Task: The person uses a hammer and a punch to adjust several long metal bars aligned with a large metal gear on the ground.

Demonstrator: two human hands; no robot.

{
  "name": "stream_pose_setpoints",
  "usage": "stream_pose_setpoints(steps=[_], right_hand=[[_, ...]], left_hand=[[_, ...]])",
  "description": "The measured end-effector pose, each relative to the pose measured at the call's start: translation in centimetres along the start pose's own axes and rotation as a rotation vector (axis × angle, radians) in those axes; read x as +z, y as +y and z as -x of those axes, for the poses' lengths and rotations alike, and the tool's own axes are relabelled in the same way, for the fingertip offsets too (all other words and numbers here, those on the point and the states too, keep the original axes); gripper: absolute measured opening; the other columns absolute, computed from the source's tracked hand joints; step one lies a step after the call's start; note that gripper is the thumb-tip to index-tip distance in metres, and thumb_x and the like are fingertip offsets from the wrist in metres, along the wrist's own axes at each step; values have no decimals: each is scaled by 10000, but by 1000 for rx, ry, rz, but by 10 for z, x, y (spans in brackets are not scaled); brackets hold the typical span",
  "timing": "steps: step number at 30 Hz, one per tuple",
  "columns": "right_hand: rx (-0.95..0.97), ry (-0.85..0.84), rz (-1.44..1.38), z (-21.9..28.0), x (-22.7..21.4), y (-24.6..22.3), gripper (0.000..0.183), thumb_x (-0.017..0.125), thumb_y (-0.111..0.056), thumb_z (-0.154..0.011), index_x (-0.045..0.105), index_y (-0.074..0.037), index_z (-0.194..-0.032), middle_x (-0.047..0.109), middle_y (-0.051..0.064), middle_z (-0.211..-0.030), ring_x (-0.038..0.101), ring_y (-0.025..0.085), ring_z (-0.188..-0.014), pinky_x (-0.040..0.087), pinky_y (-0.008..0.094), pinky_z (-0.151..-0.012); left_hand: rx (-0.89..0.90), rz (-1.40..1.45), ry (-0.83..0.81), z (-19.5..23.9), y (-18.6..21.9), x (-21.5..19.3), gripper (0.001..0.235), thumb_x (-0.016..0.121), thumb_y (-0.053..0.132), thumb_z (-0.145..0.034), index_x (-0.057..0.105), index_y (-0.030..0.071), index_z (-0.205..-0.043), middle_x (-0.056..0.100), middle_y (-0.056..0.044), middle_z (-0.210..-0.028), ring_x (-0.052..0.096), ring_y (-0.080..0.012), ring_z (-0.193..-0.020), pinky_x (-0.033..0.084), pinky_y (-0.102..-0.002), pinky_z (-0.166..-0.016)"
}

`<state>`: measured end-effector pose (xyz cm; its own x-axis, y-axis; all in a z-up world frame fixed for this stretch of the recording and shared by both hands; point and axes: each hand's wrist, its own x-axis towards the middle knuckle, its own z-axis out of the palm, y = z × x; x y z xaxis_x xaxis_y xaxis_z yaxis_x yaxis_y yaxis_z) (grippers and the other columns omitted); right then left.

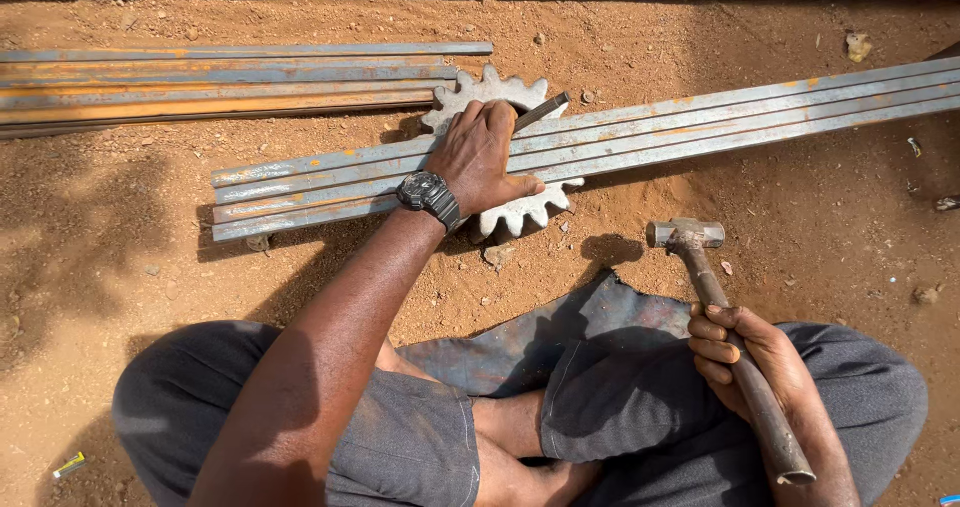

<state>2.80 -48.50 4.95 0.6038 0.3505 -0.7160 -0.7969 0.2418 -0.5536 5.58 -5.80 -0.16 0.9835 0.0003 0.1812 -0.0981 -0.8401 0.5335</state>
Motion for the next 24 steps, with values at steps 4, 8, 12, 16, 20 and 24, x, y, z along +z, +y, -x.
stream_pose_setpoints(steps=[4, 8, 12, 16, 20, 24], right_hand=[[-12, -25, 14, 1, 4, 0, 212, 533, -156, -1008, 511, 6, -1142, 476, -37, -780, 432, 0, -541, 370, 185, -422], [-14, 3, 72, 0, 3, 1, 226, 520, -200, -1019, 522, -5, -1134, 444, -51, -743, 418, 20, -533, 357, 209, -411], [-8, -6, 68, 0, 3, 3, 237, 510, -197, -1018, 531, 5, -1141, 438, -46, -732, 412, 29, -534, 351, 217, -406], [3, -7, 40, -4, 5, 3, 219, 518, -190, -1011, 535, -9, -1134, 438, -46, -725, 412, 35, -535, 354, 225, -404], [7, 32, 57, -4, 6, 2, 213, 534, -169, -990, 543, -9, -1130, 449, -42, -729, 412, 32, -524, 358, 220, -405], [28, 8, 56, -3, 7, 2, 209, 550, -160, -982, 551, -2, -1120, 458, -35, -726, 419, 30, -511, 368, 216, -404]], left_hand=[[43, 48, 49, -1, -10, 8, 819, 882, 601, -700, 478, 21, -1115, 534, -137, -1019, 532, -330, -1043, 467, -489, -928], [-165, 397, 157, -14, -19, 22, 294, 605, 143, -913, 460, 75, -1159, 546, -153, -1063, 581, -286, -1021, 494, -461, -900], [-87, 712, 177, -47, -19, 23, 216, 554, 124, -988, 395, 45, -1111, 596, -162, -1060, 663, -257, -964, 541, -425, -805], [-177, 574, 9, -75, -14, 19, 227, 666, 239, -1001, 525, 63, -1019, 709, -113, -848, 728, -227, -779, 554, -416, -687], [-160, 808, 55, -85, -10, 27, 232, 690, 231, -963, 545, 60, -1019, 775, -82, -810, 790, -163, -748, 620, -345, -632], [-116, 753, 84, -87, -11, 35, 249, 712, 226, -969, 534, 63, -1036, 809, -116, -816, 812, -165, -779, 618, -317, -654]])
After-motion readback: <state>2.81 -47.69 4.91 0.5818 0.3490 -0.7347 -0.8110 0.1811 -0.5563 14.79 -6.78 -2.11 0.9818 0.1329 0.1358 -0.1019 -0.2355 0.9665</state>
